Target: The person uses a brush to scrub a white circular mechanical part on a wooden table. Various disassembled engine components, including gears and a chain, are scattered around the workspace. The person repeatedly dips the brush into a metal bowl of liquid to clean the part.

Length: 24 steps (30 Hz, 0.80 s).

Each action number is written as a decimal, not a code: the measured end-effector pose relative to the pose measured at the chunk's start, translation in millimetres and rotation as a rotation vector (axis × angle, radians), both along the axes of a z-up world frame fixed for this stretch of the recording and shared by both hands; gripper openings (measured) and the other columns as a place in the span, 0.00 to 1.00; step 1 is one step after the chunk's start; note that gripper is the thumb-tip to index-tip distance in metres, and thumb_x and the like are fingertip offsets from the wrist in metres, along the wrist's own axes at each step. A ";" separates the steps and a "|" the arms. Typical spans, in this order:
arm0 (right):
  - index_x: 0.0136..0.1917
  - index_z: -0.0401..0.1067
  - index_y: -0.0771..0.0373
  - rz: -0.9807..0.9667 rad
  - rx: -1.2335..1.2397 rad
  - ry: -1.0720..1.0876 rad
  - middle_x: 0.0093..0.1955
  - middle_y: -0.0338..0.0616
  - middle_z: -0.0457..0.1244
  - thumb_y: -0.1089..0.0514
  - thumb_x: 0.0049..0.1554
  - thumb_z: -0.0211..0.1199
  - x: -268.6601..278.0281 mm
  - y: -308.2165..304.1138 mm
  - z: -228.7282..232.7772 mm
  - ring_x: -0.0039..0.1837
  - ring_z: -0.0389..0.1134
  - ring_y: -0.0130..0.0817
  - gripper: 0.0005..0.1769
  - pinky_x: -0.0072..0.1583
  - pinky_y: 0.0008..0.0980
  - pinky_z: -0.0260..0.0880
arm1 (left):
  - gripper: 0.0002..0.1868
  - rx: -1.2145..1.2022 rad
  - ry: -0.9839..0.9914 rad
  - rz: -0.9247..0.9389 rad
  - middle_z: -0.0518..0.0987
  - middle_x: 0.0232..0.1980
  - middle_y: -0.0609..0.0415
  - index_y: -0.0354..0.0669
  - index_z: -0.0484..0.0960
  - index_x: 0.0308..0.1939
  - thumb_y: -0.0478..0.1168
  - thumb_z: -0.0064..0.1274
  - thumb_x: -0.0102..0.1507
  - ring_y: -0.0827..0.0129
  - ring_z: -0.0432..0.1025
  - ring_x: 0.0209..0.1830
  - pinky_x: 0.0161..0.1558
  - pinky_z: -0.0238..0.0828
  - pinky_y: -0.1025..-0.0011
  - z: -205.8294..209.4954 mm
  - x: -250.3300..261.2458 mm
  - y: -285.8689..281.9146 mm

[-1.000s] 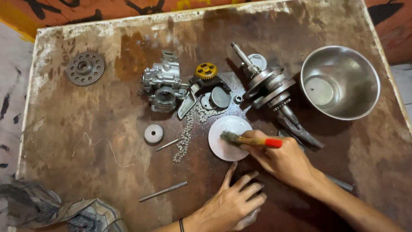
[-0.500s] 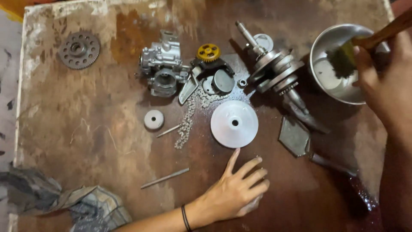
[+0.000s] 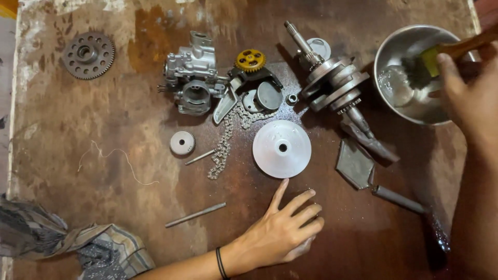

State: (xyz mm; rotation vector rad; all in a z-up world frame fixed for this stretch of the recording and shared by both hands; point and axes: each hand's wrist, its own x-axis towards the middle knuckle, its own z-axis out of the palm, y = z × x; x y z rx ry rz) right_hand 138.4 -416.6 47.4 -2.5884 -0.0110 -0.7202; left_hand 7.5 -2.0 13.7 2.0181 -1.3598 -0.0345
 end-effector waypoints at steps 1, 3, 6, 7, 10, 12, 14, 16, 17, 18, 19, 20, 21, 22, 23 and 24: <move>0.68 0.64 0.80 0.085 0.078 -0.068 0.62 0.63 0.68 0.65 0.74 0.62 2.6 2.0 0.6 0.61 0.74 0.48 0.17 0.60 0.40 0.77 | 0.17 0.000 -0.002 0.004 0.75 0.61 0.47 0.41 0.80 0.52 0.41 0.62 0.61 0.49 0.63 0.76 0.77 0.42 0.27 -0.4 0.3 0.2; 0.70 0.64 0.75 0.101 0.125 -0.005 0.61 0.62 0.68 0.63 0.75 0.56 -7.8 24.5 22.1 0.61 0.73 0.46 0.15 0.60 0.39 0.77 | 0.18 0.002 -0.008 0.008 0.75 0.61 0.47 0.41 0.80 0.53 0.41 0.61 0.60 0.48 0.63 0.76 0.77 0.42 0.28 1.7 2.4 0.8; 0.73 0.65 0.68 0.114 0.209 0.125 0.60 0.59 0.67 0.61 0.77 0.47 -36.2 76.4 61.3 0.59 0.72 0.43 0.15 0.59 0.37 0.76 | 0.19 0.014 0.003 0.002 0.75 0.62 0.47 0.41 0.80 0.53 0.42 0.61 0.60 0.48 0.63 0.76 0.77 0.43 0.29 2.1 1.1 3.1; 0.74 0.66 0.65 0.114 0.236 0.171 0.59 0.58 0.67 0.61 0.78 0.43 -46.8 95.1 78.0 0.59 0.71 0.42 0.16 0.59 0.36 0.76 | 0.19 0.016 0.000 -0.006 0.75 0.62 0.47 0.41 0.80 0.53 0.42 0.61 0.60 0.48 0.63 0.76 0.78 0.44 0.30 1.2 2.3 2.3; 0.65 0.67 0.62 0.180 0.275 0.341 0.57 0.50 0.69 0.56 0.63 0.60 -61.5 185.0 110.5 0.54 0.75 0.41 0.18 0.51 0.40 0.75 | 0.19 0.015 0.002 -0.012 0.75 0.62 0.46 0.41 0.79 0.53 0.42 0.62 0.60 0.49 0.63 0.76 0.78 0.45 0.31 3.4 2.8 2.5; 0.63 0.70 0.64 0.399 0.174 0.327 0.54 0.51 0.71 0.57 0.60 0.63 -47.2 200.9 93.4 0.52 0.76 0.41 0.19 0.51 0.42 0.76 | 0.20 0.015 -0.010 -0.008 0.75 0.62 0.46 0.41 0.79 0.54 0.42 0.62 0.60 0.49 0.63 0.76 0.78 0.45 0.32 1.1 4.1 1.7; 0.61 0.73 0.66 0.622 0.076 0.320 0.52 0.52 0.72 0.57 0.58 0.65 -36.0 214.9 75.0 0.50 0.76 0.41 0.20 0.51 0.44 0.76 | 0.20 0.019 -0.011 0.002 0.75 0.63 0.46 0.41 0.79 0.54 0.42 0.62 0.59 0.49 0.63 0.75 0.78 0.45 0.32 -0.5 0.7 2.9; 0.57 0.75 0.61 0.404 -0.050 0.464 0.39 0.51 0.72 0.54 0.61 0.67 -24.3 224.0 55.9 0.39 0.74 0.43 0.14 0.41 0.43 0.73 | 0.21 0.019 -0.026 0.003 0.75 0.63 0.46 0.42 0.79 0.55 0.42 0.62 0.59 0.49 0.63 0.74 0.78 0.46 0.32 -3.4 -0.1 3.3; 0.57 0.75 0.61 0.409 -0.052 0.463 0.39 0.51 0.72 0.54 0.61 0.67 -24.6 227.7 60.8 0.39 0.74 0.43 0.14 0.41 0.43 0.73 | 0.21 0.019 -0.028 0.008 0.75 0.63 0.46 0.42 0.79 0.55 0.42 0.62 0.59 0.49 0.63 0.74 0.78 0.46 0.32 -2.9 -0.2 3.4; 0.56 0.76 0.60 0.506 -0.076 0.464 0.39 0.50 0.72 0.54 0.58 0.67 -24.8 231.2 65.8 0.35 0.73 0.43 0.14 0.39 0.44 0.72 | 0.22 0.014 -0.026 0.006 0.75 0.63 0.46 0.42 0.79 0.55 0.43 0.62 0.58 0.49 0.63 0.75 0.77 0.46 0.31 -2.3 -0.1 3.3; 0.55 0.76 0.58 0.602 -0.098 0.464 0.38 0.48 0.72 0.55 0.55 0.67 -25.0 234.6 69.9 0.30 0.72 0.43 0.15 0.37 0.44 0.70 | 0.22 0.010 -0.025 0.001 0.75 0.63 0.46 0.42 0.79 0.55 0.43 0.62 0.58 0.49 0.63 0.75 0.77 0.46 0.31 -2.4 0.4 3.5; 0.55 0.76 0.58 0.606 -0.098 0.462 0.38 0.48 0.72 0.55 0.55 0.67 -19.4 241.3 81.1 0.30 0.72 0.43 0.15 0.37 0.44 0.70 | 0.22 0.011 -0.027 0.005 0.75 0.63 0.46 0.42 0.79 0.55 0.43 0.62 0.58 0.49 0.63 0.75 0.77 0.46 0.31 -2.5 1.7 4.7; 0.59 0.75 0.52 0.470 -0.205 0.639 0.35 0.47 0.71 0.52 0.60 0.64 -16.4 247.2 92.2 0.30 0.72 0.40 0.14 0.37 0.41 0.71 | 0.22 0.010 -0.026 0.002 0.74 0.63 0.46 0.42 0.79 0.55 0.43 0.62 0.58 0.49 0.63 0.75 0.77 0.46 0.31 -2.6 0.5 5.1; 0.62 0.74 0.45 0.326 -0.312 0.811 0.32 0.46 0.70 0.48 0.65 0.61 -13.2 252.7 103.2 0.30 0.73 0.38 0.12 0.38 0.39 0.71 | 0.22 0.009 -0.026 0.000 0.74 0.63 0.46 0.42 0.79 0.55 0.43 0.62 0.59 0.49 0.63 0.76 0.77 0.47 0.31 -2.7 -0.7 5.3; 0.62 0.74 0.45 0.322 -0.312 0.811 0.32 0.46 0.70 0.48 0.65 0.61 -13.4 248.1 90.7 0.30 0.73 0.38 0.12 0.38 0.39 0.71 | 0.22 0.007 -0.026 -0.004 0.74 0.63 0.46 0.42 0.79 0.55 0.43 0.62 0.59 0.49 0.63 0.76 0.77 0.47 0.31 -3.1 -0.8 4.6; 0.58 0.73 0.52 0.472 -0.200 0.602 0.33 0.46 0.70 0.52 0.60 0.64 -13.5 243.2 78.4 0.30 0.72 0.40 0.14 0.36 0.39 0.71 | 0.21 0.007 -0.030 -0.005 0.74 0.63 0.46 0.42 0.79 0.55 0.43 0.62 0.59 0.49 0.63 0.76 0.77 0.47 0.31 -3.2 -0.7 3.9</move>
